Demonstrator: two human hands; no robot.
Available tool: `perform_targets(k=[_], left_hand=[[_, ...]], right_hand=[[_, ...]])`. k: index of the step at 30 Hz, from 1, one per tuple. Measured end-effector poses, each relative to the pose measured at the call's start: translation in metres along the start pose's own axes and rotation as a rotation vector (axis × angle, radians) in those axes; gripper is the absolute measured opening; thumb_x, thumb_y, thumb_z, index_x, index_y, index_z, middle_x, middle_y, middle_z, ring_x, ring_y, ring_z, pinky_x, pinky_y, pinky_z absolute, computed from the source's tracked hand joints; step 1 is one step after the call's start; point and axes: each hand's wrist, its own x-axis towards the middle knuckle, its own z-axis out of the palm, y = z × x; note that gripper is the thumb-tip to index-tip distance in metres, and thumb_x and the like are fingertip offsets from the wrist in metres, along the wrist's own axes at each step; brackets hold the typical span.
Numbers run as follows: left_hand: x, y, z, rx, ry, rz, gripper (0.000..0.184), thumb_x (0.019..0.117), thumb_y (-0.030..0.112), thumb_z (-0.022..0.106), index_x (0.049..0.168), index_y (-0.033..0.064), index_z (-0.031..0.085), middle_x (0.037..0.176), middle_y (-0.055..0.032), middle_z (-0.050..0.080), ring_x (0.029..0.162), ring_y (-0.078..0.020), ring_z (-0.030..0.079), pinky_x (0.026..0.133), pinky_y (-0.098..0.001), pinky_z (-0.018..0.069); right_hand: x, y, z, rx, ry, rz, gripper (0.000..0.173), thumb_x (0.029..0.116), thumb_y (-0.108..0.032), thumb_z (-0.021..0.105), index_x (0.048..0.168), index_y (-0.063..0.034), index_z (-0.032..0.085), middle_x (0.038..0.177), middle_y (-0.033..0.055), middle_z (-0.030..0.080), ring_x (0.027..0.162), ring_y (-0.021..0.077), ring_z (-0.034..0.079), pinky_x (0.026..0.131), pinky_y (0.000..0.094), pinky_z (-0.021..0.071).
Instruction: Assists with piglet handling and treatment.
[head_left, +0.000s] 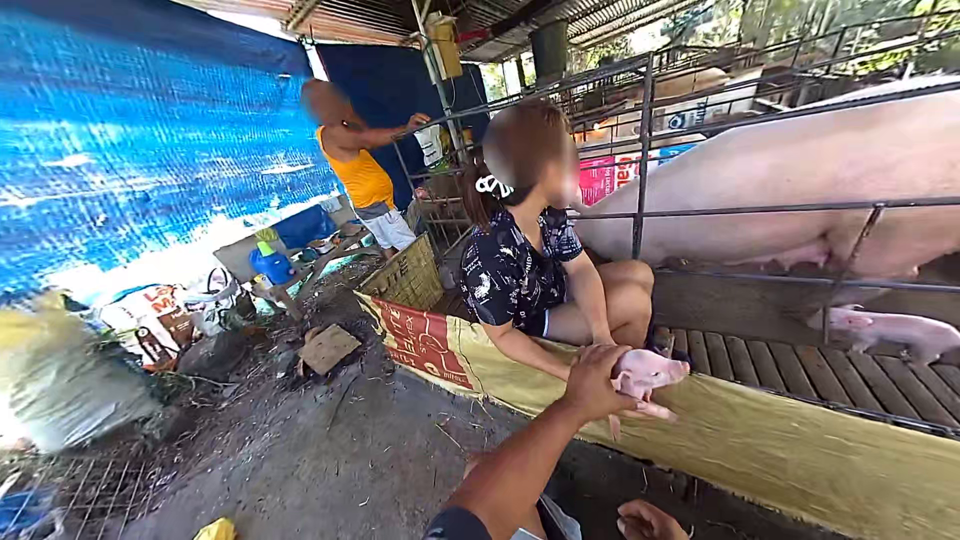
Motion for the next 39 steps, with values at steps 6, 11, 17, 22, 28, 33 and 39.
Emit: perform_targets(k=[6, 11, 17, 22, 28, 33, 39], left_hand=[[0.047, 0.029, -0.028, 0.151, -0.474, 0.103, 0.069, 0.0751, 0.034, 0.090, 0.136, 0.0136, 0.065, 0.130, -0.0125, 0.067, 0.124, -0.0302, 0.061, 0.108, -0.0565, 0.0455], [0.045, 0.037, 0.014, 0.363, -0.623, 0.344, 0.066, 0.0756, 0.038, 0.087, 0.133, 0.0160, 0.063, 0.129, -0.0072, 0.067, 0.126, -0.0282, 0.060, 0.115, -0.0621, 0.0368], [0.022, 0.057, 0.050, 0.350, -0.613, 0.427, 0.046, 0.0799, 0.031, 0.081, 0.121, 0.0139, 0.067, 0.111, -0.0069, 0.072, 0.109, -0.0265, 0.068, 0.102, -0.0541, 0.0507], [0.034, 0.074, 0.027, -0.283, -0.290, 0.167, 0.063, 0.0706, 0.016, 0.091, 0.125, 0.0011, 0.063, 0.112, -0.0128, 0.072, 0.105, -0.0221, 0.070, 0.096, -0.0466, 0.0584], [0.060, 0.134, -0.028, -1.053, 0.140, -0.043, 0.065, 0.0723, -0.004, 0.085, 0.130, -0.0017, 0.056, 0.114, -0.0155, 0.070, 0.105, -0.0260, 0.069, 0.092, -0.0476, 0.0605], [0.061, 0.183, -0.061, -1.148, 0.286, 0.025, 0.065, 0.0754, 0.001, 0.085, 0.133, 0.0014, 0.056, 0.117, -0.0158, 0.069, 0.107, -0.0268, 0.069, 0.092, -0.0486, 0.0605], [0.051, 0.206, -0.066, -1.175, 0.352, 0.133, 0.061, 0.0842, 0.008, 0.082, 0.138, 0.0054, 0.053, 0.120, -0.0123, 0.068, 0.108, -0.0241, 0.068, 0.092, -0.0464, 0.0600]], right_hand=[[0.052, -0.009, 0.011, 0.102, -0.033, 0.105, 0.032, 0.0963, -0.023, 0.071, 0.121, -0.0021, 0.067, 0.109, 0.0173, 0.071, 0.092, 0.0294, 0.070, 0.082, 0.0516, 0.0591], [0.062, -0.024, 0.039, 0.260, -0.123, 0.151, 0.034, 0.0965, -0.021, 0.070, 0.124, -0.0014, 0.066, 0.111, 0.0169, 0.070, 0.091, 0.0269, 0.070, 0.084, 0.0478, 0.0583], [0.062, -0.026, 0.046, 0.506, -0.138, 0.241, 0.031, 0.0978, -0.016, 0.069, 0.124, -0.0009, 0.063, 0.110, 0.0143, 0.069, 0.086, 0.0212, 0.068, 0.075, 0.0401, 0.0583], [0.055, -0.032, 0.035, 0.708, -0.079, 0.254, 0.026, 0.0960, -0.012, 0.070, 0.120, -0.0028, 0.064, 0.104, 0.0113, 0.071, 0.083, 0.0190, 0.069, 0.069, 0.0359, 0.0579], [0.042, -0.103, -0.007, 1.096, 0.055, -0.155, 0.038, 0.0926, -0.004, 0.068, 0.129, -0.0002, 0.058, 0.114, 0.0114, 0.070, 0.098, 0.0220, 0.069, 0.083, 0.0411, 0.0604], [0.028, -0.152, -0.047, 1.358, 0.036, -0.582, 0.082, 0.0819, -0.007, 0.079, 0.152, -0.0069, 0.036, 0.128, 0.0106, 0.063, 0.108, 0.0211, 0.066, 0.093, 0.0403, 0.0578], [0.007, -0.194, -0.092, 1.521, 0.161, -1.081, 0.069, 0.0765, -0.036, 0.089, 0.133, -0.0086, 0.061, 0.134, 0.0133, 0.065, 0.125, 0.0265, 0.061, 0.105, 0.0464, 0.0511]])
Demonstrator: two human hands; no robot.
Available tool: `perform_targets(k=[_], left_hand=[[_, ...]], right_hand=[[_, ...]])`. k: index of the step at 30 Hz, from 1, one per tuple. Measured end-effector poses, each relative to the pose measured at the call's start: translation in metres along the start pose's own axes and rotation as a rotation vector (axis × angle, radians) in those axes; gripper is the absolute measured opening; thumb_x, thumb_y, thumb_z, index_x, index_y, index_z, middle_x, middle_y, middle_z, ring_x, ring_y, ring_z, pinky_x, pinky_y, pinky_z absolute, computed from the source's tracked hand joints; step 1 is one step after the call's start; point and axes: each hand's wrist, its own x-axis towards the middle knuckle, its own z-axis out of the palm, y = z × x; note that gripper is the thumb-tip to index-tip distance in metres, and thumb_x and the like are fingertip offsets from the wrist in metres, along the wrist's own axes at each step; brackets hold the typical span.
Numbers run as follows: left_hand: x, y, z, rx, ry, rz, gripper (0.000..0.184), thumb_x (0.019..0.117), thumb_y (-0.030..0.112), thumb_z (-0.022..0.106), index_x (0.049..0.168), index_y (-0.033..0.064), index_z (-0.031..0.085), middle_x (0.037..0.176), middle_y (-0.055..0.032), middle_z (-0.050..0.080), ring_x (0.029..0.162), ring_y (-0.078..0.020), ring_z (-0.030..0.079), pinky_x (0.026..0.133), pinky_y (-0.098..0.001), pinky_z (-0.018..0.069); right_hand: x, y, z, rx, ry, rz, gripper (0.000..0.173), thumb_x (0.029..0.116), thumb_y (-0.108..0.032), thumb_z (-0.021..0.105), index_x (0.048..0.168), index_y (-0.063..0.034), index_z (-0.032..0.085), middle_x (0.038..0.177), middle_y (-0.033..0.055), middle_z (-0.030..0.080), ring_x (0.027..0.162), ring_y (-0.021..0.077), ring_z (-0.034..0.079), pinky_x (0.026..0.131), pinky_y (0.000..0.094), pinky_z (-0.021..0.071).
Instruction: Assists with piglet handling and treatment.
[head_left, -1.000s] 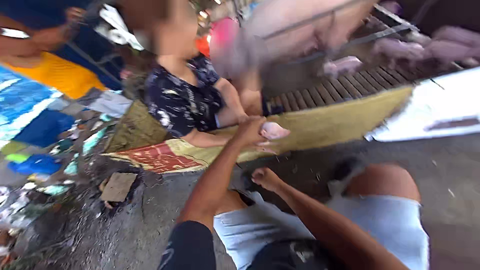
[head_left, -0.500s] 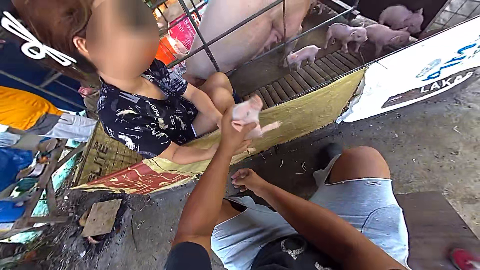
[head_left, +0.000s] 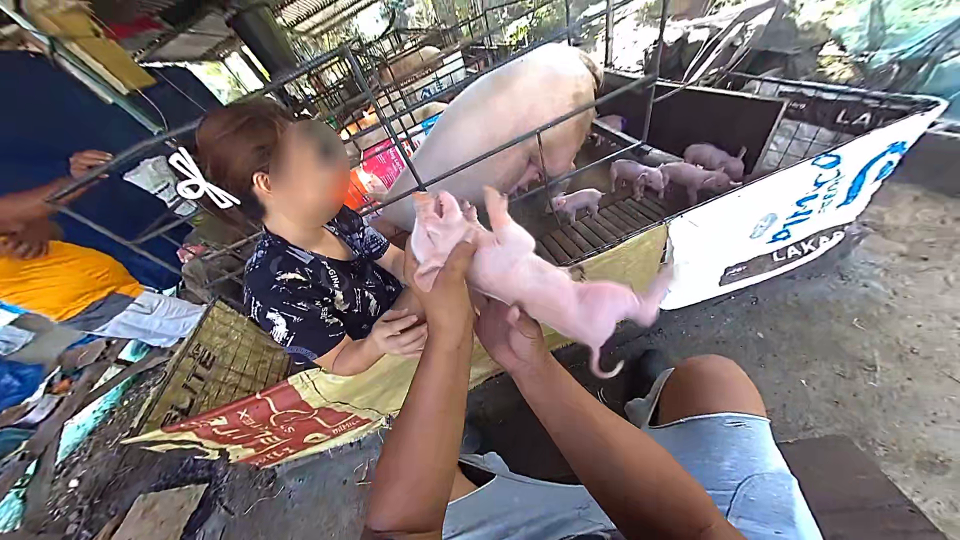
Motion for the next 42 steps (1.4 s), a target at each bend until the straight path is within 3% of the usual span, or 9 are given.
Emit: perform_targets(k=[8, 12, 18, 20, 23, 26, 30, 34, 42], left_hand=[[-0.015, 0.002, 0.033, -0.148, 0.183, -0.018, 0.056, 0.0849, 0.006, 0.080, 0.135, 0.0027, 0.055, 0.116, -0.0158, 0.069, 0.105, -0.0270, 0.069, 0.091, -0.0489, 0.0599], [-0.027, -0.023, 0.020, -0.153, 0.119, 0.010, 0.060, 0.0813, 0.002, 0.078, 0.136, 0.0029, 0.053, 0.116, -0.0162, 0.068, 0.105, -0.0265, 0.068, 0.090, -0.0479, 0.0598], [-0.038, -0.019, 0.020, -0.176, 0.031, -0.018, 0.073, 0.0742, 0.000, 0.085, 0.138, 0.0026, 0.050, 0.118, -0.0188, 0.067, 0.106, -0.0294, 0.068, 0.090, -0.0493, 0.0601], [-0.039, -0.006, 0.017, -0.177, 0.034, -0.132, 0.076, 0.0783, 0.010, 0.082, 0.144, 0.0054, 0.044, 0.123, -0.0167, 0.064, 0.110, -0.0270, 0.066, 0.094, -0.0476, 0.0582], [-0.034, 0.016, 0.006, -0.166, 0.040, -0.380, 0.052, 0.1077, 0.044, 0.042, 0.148, 0.0119, 0.040, 0.128, -0.0120, 0.062, 0.114, -0.0229, 0.063, 0.098, -0.0444, 0.0544], [-0.030, 0.027, 0.006, -0.339, 0.094, -0.636, 0.068, 0.1040, 0.065, 0.032, 0.139, 0.0108, 0.051, 0.124, -0.0144, 0.065, 0.113, -0.0285, 0.065, 0.095, -0.0505, 0.0559], [-0.038, 0.007, 0.027, -0.625, 0.240, -0.649, 0.038, 0.1088, 0.043, 0.039, 0.111, 0.0104, 0.059, 0.093, -0.0083, 0.068, 0.088, -0.0220, 0.069, 0.079, -0.0438, 0.0592], [-0.037, 0.006, 0.030, -0.688, 0.356, -0.527, 0.024, 0.1089, 0.027, 0.044, 0.124, 0.0130, 0.056, 0.099, -0.0057, 0.068, 0.091, -0.0179, 0.067, 0.082, -0.0395, 0.0581], [-0.035, 0.007, 0.018, -0.341, 0.494, -0.453, 0.029, 0.0917, 0.005, 0.069, 0.119, -0.0032, 0.061, 0.097, -0.0148, 0.070, 0.086, -0.0201, 0.069, 0.080, -0.0370, 0.0598]], right_hand=[[-0.005, -0.048, 0.038, 0.113, 0.328, -0.188, 0.074, 0.0811, -0.050, 0.081, 0.136, -0.0126, 0.050, 0.124, 0.0153, 0.066, 0.112, 0.0302, 0.067, 0.096, 0.0504, 0.0563], [0.011, -0.069, 0.033, -0.023, 0.432, -0.293, 0.056, 0.0847, -0.017, 0.081, 0.132, -0.0052, 0.053, 0.117, 0.0181, 0.066, 0.108, 0.0286, 0.067, 0.097, 0.0523, 0.0567], [0.007, -0.068, 0.020, -0.145, 0.480, -0.378, 0.045, 0.0862, -0.006, 0.073, 0.127, -0.0026, 0.054, 0.112, 0.0172, 0.067, 0.102, 0.0273, 0.068, 0.091, 0.0510, 0.0587], [0.009, -0.074, 0.019, -0.135, 0.492, -0.395, 0.043, 0.0869, -0.006, 0.072, 0.126, -0.0039, 0.053, 0.111, 0.0157, 0.066, 0.101, 0.0267, 0.068, 0.092, 0.0505, 0.0586], [0.016, -0.080, 0.024, -0.079, 0.468, -0.423, 0.039, 0.0881, -0.006, 0.072, 0.123, -0.0057, 0.055, 0.107, 0.0144, 0.068, 0.100, 0.0265, 0.069, 0.091, 0.0514, 0.0589], [0.020, -0.079, 0.029, -0.039, 0.428, -0.442, 0.034, 0.0908, -0.009, 0.070, 0.121, -0.0073, 0.054, 0.106, 0.0135, 0.068, 0.101, 0.0258, 0.069, 0.093, 0.0508, 0.0583], [0.015, -0.075, 0.037, -0.096, 0.373, -0.382, 0.034, 0.0921, -0.017, 0.068, 0.122, -0.0082, 0.054, 0.107, 0.0105, 0.068, 0.102, 0.0225, 0.069, 0.093, 0.0485, 0.0589], [0.012, -0.070, 0.035, -0.254, 0.177, -0.318, 0.052, 0.0834, -0.027, 0.082, 0.127, -0.0094, 0.058, 0.116, 0.0060, 0.069, 0.111, 0.0181, 0.067, 0.102, 0.0425, 0.0553], [-0.003, -0.050, 0.019, -0.285, 0.226, -0.277, 0.058, 0.0766, -0.029, 0.087, 0.125, -0.0102, 0.060, 0.119, 0.0070, 0.069, 0.113, 0.0189, 0.067, 0.103, 0.0410, 0.0542]])
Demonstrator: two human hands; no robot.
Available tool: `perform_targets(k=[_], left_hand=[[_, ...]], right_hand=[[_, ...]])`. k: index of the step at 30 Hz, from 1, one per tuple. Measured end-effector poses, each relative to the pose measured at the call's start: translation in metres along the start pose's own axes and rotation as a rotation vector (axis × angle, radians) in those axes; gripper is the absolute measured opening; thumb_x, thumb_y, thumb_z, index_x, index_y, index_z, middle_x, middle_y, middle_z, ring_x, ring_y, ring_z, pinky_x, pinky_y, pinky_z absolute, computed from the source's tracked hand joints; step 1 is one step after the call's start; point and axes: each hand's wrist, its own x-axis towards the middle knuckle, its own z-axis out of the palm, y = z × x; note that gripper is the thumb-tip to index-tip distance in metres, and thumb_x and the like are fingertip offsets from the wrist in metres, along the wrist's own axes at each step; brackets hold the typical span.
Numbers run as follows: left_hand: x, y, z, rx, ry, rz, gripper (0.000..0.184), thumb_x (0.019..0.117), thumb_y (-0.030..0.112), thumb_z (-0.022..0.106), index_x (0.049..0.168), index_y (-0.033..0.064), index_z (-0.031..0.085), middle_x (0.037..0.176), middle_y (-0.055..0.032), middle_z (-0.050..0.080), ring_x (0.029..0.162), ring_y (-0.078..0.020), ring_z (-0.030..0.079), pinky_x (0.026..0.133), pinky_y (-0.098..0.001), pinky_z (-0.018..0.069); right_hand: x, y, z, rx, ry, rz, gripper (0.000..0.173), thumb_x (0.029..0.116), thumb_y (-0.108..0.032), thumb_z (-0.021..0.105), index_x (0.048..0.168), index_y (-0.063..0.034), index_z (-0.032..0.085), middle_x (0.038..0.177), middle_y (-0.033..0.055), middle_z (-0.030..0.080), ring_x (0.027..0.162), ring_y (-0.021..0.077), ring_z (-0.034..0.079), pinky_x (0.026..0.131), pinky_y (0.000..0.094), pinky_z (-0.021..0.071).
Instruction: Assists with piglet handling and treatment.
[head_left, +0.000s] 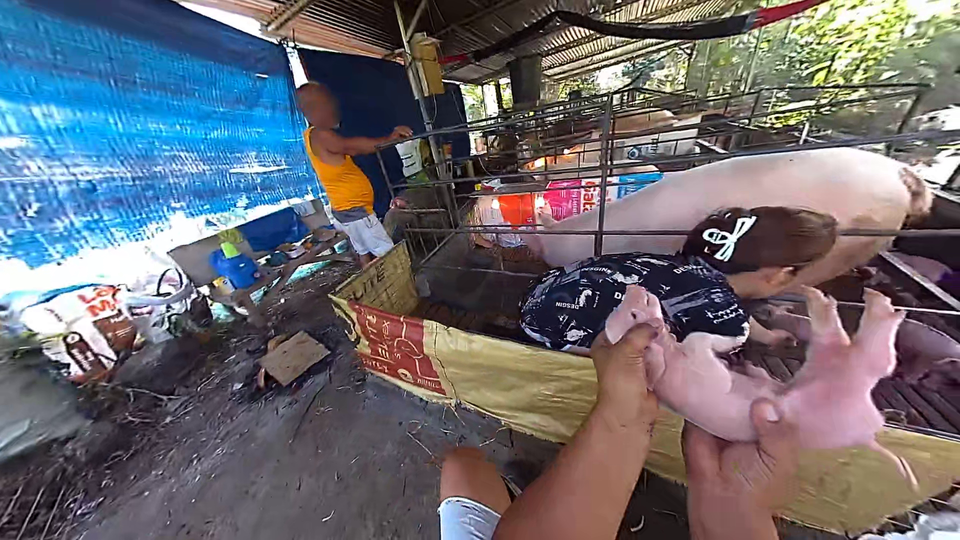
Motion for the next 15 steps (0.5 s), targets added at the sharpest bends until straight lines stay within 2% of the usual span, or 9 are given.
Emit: perform_targets(k=[3, 5, 7, 8, 10, 11, 13, 15], left_hand=[[-0.002, 0.012, -0.003, 0.100, -0.001, 0.138, 0.040, 0.0846, -0.001, 0.077, 0.121, -0.0033, 0.061, 0.101, -0.0146, 0.071, 0.090, -0.0195, 0.070, 0.081, -0.0365, 0.0606], [-0.001, 0.017, -0.006, 0.157, 0.035, 0.238, 0.047, 0.0824, -0.005, 0.077, 0.125, -0.0046, 0.057, 0.103, -0.0159, 0.069, 0.092, -0.0206, 0.070, 0.082, -0.0380, 0.0612], [0.002, 0.014, -0.010, 0.105, 0.041, 0.301, 0.040, 0.0852, -0.006, 0.072, 0.122, -0.0048, 0.056, 0.097, -0.0165, 0.069, 0.086, -0.0221, 0.070, 0.077, -0.0401, 0.0618], [0.004, 0.012, -0.012, 0.046, 0.022, 0.314, 0.035, 0.0879, -0.004, 0.070, 0.121, -0.0037, 0.057, 0.094, -0.0158, 0.069, 0.083, -0.0221, 0.070, 0.074, -0.0402, 0.0619], [0.004, 0.009, -0.012, -0.074, -0.062, 0.306, 0.025, 0.0945, 0.002, 0.064, 0.119, 0.0004, 0.058, 0.093, -0.0143, 0.070, 0.084, -0.0216, 0.071, 0.074, -0.0385, 0.0624], [0.003, 0.007, -0.013, -0.122, -0.111, 0.292, 0.024, 0.0964, 0.005, 0.063, 0.120, 0.0014, 0.059, 0.096, -0.0156, 0.071, 0.087, -0.0233, 0.072, 0.076, -0.0394, 0.0623], [0.001, 0.000, -0.016, -0.183, -0.130, 0.268, 0.027, 0.0944, 0.006, 0.064, 0.120, 0.0004, 0.060, 0.099, -0.0186, 0.071, 0.091, -0.0269, 0.072, 0.080, -0.0425, 0.0620], [0.004, -0.004, -0.022, -0.194, -0.098, 0.260, 0.031, 0.0933, 0.004, 0.064, 0.123, 0.0002, 0.058, 0.102, -0.0181, 0.070, 0.091, -0.0256, 0.072, 0.080, -0.0418, 0.0619]], right_hand=[[-0.003, 0.011, -0.015, -0.001, -0.064, 0.046, 0.061, 0.0749, -0.029, 0.089, 0.128, -0.0145, 0.062, 0.121, 0.0030, 0.070, 0.113, 0.0161, 0.067, 0.100, 0.0400, 0.0562], [-0.009, 0.018, -0.018, 0.014, -0.057, 0.093, 0.062, 0.0733, -0.029, 0.091, 0.128, -0.0149, 0.064, 0.117, 0.0029, 0.072, 0.109, 0.0164, 0.069, 0.097, 0.0408, 0.0585], [-0.016, 0.027, -0.024, 0.050, -0.061, 0.148, 0.063, 0.0769, -0.029, 0.089, 0.129, -0.0104, 0.059, 0.119, 0.0085, 0.070, 0.112, 0.0229, 0.067, 0.102, 0.0474, 0.0552], [-0.020, 0.031, -0.021, 0.088, -0.044, 0.177, 0.058, 0.0776, -0.029, 0.089, 0.125, -0.0102, 0.062, 0.117, 0.0100, 0.071, 0.111, 0.0248, 0.068, 0.101, 0.0488, 0.0551], [-0.029, 0.040, -0.011, 0.202, -0.025, 0.209, 0.046, 0.0813, -0.031, 0.085, 0.119, -0.0099, 0.067, 0.113, 0.0105, 0.073, 0.108, 0.0245, 0.070, 0.099, 0.0464, 0.0574], [-0.035, 0.044, -0.008, 0.240, -0.010, 0.221, 0.046, 0.0826, -0.034, 0.084, 0.117, -0.0094, 0.068, 0.111, 0.0103, 0.074, 0.107, 0.0229, 0.071, 0.098, 0.0432, 0.0582], [-0.044, 0.051, -0.009, 0.320, 0.044, 0.239, 0.054, 0.0826, -0.040, 0.083, 0.121, -0.0071, 0.064, 0.113, 0.0109, 0.073, 0.108, 0.0216, 0.071, 0.099, 0.0407, 0.0577], [-0.045, 0.049, -0.007, 0.382, 0.127, 0.272, 0.067, 0.0787, -0.048, 0.084, 0.126, -0.0072, 0.060, 0.115, 0.0122, 0.072, 0.109, 0.0237, 0.071, 0.097, 0.0428, 0.0583]])
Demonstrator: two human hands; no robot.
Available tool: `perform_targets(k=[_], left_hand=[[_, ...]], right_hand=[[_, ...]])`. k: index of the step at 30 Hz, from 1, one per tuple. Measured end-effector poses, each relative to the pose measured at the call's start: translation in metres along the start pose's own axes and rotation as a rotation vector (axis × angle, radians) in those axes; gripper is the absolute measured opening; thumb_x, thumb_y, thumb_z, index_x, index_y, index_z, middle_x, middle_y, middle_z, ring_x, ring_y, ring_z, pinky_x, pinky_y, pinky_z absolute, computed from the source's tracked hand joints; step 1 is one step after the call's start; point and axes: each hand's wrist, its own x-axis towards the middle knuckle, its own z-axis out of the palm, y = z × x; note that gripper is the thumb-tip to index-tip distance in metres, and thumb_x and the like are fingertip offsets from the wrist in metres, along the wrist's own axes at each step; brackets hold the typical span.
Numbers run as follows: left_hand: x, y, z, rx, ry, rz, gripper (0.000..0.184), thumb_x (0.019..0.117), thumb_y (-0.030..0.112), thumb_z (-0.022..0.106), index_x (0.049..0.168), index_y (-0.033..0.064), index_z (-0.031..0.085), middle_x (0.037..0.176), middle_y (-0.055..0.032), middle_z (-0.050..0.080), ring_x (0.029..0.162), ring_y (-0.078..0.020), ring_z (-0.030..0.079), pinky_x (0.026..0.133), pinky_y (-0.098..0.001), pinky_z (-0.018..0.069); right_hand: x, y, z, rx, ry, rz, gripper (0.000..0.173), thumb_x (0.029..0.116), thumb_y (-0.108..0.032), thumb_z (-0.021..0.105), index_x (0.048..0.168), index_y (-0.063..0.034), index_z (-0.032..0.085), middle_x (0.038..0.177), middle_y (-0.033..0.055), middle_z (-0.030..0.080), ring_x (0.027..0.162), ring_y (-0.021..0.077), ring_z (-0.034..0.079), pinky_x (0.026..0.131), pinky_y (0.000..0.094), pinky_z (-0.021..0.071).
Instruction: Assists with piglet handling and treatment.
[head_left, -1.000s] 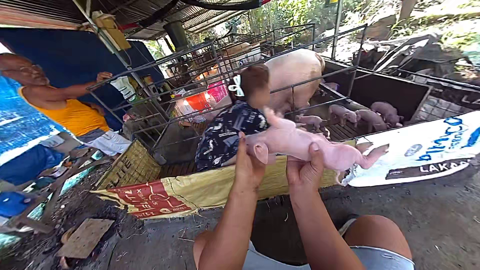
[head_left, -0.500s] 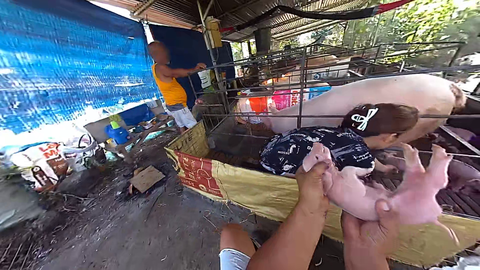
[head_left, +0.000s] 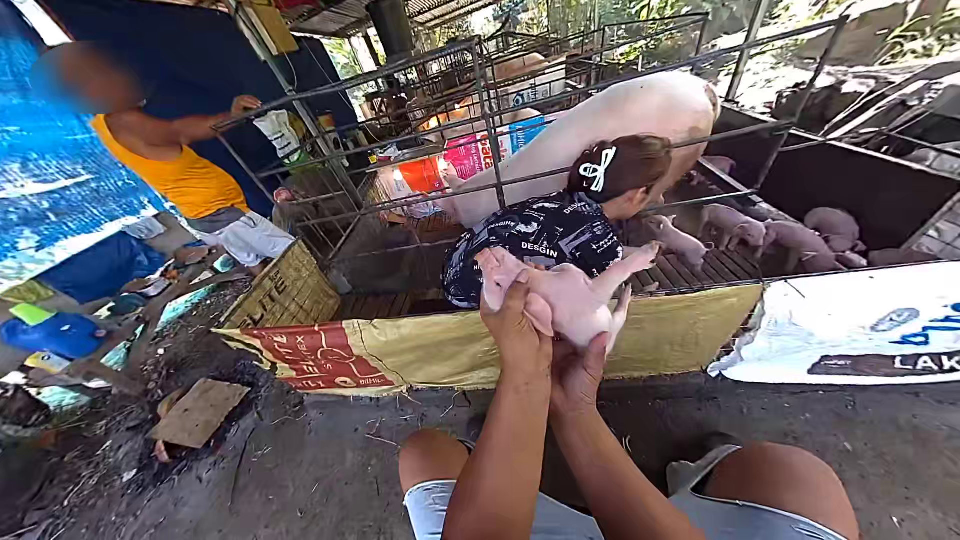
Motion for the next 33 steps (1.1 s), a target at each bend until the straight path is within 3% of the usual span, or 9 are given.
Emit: perform_targets(k=[3, 6, 8, 11, 15, 22, 24, 27, 33], left_hand=[[0.004, -0.001, -0.012, 0.031, -0.005, 0.031, 0.033, 0.0910, 0.005, 0.066, 0.123, 0.0000, 0.058, 0.102, -0.0167, 0.070, 0.090, -0.0228, 0.072, 0.078, -0.0395, 0.0621], [0.005, 0.003, -0.016, 0.181, -0.062, 0.154, 0.037, 0.0821, -0.001, 0.071, 0.117, -0.0016, 0.061, 0.095, -0.0132, 0.072, 0.084, -0.0195, 0.073, 0.072, -0.0370, 0.0637], [0.002, 0.010, -0.020, 0.388, -0.109, 0.251, 0.042, 0.0801, -0.006, 0.072, 0.121, -0.0020, 0.061, 0.096, -0.0083, 0.072, 0.083, -0.0152, 0.072, 0.071, -0.0340, 0.0638], [-0.005, 0.010, -0.023, 0.594, -0.204, 0.365, 0.047, 0.0805, -0.009, 0.070, 0.125, -0.0052, 0.055, 0.100, -0.0031, 0.070, 0.083, -0.0096, 0.070, 0.069, -0.0300, 0.0630], [-0.006, 0.003, -0.029, 0.556, -0.246, 0.456, 0.045, 0.0835, -0.008, 0.069, 0.125, -0.0109, 0.052, 0.105, -0.0065, 0.067, 0.089, -0.0108, 0.069, 0.075, -0.0299, 0.0619], [-0.010, 0.008, -0.020, 0.509, -0.114, 0.504, 0.042, 0.0885, -0.008, 0.063, 0.127, -0.0102, 0.049, 0.103, -0.0098, 0.064, 0.082, -0.0105, 0.068, 0.062, -0.0245, 0.0603], [-0.014, 0.007, -0.015, 0.539, -0.082, 0.505, 0.045, 0.0892, -0.007, 0.064, 0.131, -0.0104, 0.047, 0.107, -0.0110, 0.063, 0.089, -0.0118, 0.068, 0.070, -0.0253, 0.0601], [-0.025, 0.003, -0.010, 0.562, -0.050, 0.482, 0.053, 0.0871, -0.010, 0.067, 0.135, -0.0119, 0.044, 0.114, -0.0151, 0.061, 0.105, -0.0180, 0.065, 0.093, -0.0337, 0.0574], [-0.006, 0.009, -0.024, 0.710, -0.114, 0.420, 0.056, 0.0783, -0.007, 0.079, 0.127, -0.0096, 0.053, 0.108, -0.0131, 0.064, 0.100, -0.0166, 0.067, 0.090, -0.0322, 0.0589]], right_hand=[[0.003, -0.007, -0.001, 0.018, 0.097, 0.106, 0.080, 0.0840, -0.066, 0.070, 0.140, -0.0136, 0.048, 0.129, 0.0126, 0.065, 0.120, 0.0271, 0.065, 0.100, 0.0486, 0.0553], [0.005, -0.008, -0.005, -0.070, 0.151, 0.191, 0.081, 0.0920, -0.070, 0.056, 0.147, -0.0123, 0.040, 0.131, 0.0165, 0.063, 0.116, 0.0313, 0.066, 0.093, 0.0518, 0.0577], [0.001, -0.005, -0.004, -0.098, 0.159, 0.217, 0.082, 0.0884, -0.065, 0.067, 0.146, -0.0124, 0.042, 0.131, 0.0175, 0.062, 0.115, 0.0327, 0.065, 0.093, 0.0537, 0.0574], [-0.006, -0.007, -0.005, -0.091, 0.200, 0.244, 0.066, 0.0967, -0.059, 0.057, 0.139, -0.0099, 0.046, 0.121, 0.0153, 0.067, 0.107, 0.0280, 0.068, 0.089, 0.0472, 0.0589], [-0.010, -0.008, -0.012, 0.068, 0.178, 0.262, 0.071, 0.0921, -0.049, 0.072, 0.144, -0.0094, 0.044, 0.129, 0.0204, 0.062, 0.113, 0.0333, 0.066, 0.095, 0.0511, 0.0561], [-0.016, -0.005, 0.000, 0.186, 0.198, 0.283, 0.049, 0.0933, -0.032, 0.072, 0.131, -0.0079, 0.050, 0.118, 0.0194, 0.067, 0.105, 0.0316, 0.069, 0.090, 0.0475, 0.0584], [-0.016, -0.005, 0.005, 0.160, 0.203, 0.255, 0.042, 0.0950, -0.027, 0.069, 0.127, -0.0066, 0.052, 0.112, 0.0181, 0.068, 0.100, 0.0287, 0.070, 0.090, 0.0444, 0.0589], [-0.017, -0.002, 0.000, 0.092, 0.180, 0.222, 0.048, 0.0880, -0.028, 0.077, 0.124, -0.0062, 0.056, 0.109, 0.0154, 0.070, 0.100, 0.0243, 0.071, 0.091, 0.0401, 0.0585], [-0.015, -0.001, -0.016, 0.102, 0.182, 0.273, 0.064, 0.0771, -0.024, 0.089, 0.127, -0.0054, 0.053, 0.115, 0.0182, 0.067, 0.106, 0.0286, 0.069, 0.097, 0.0443, 0.0565]])
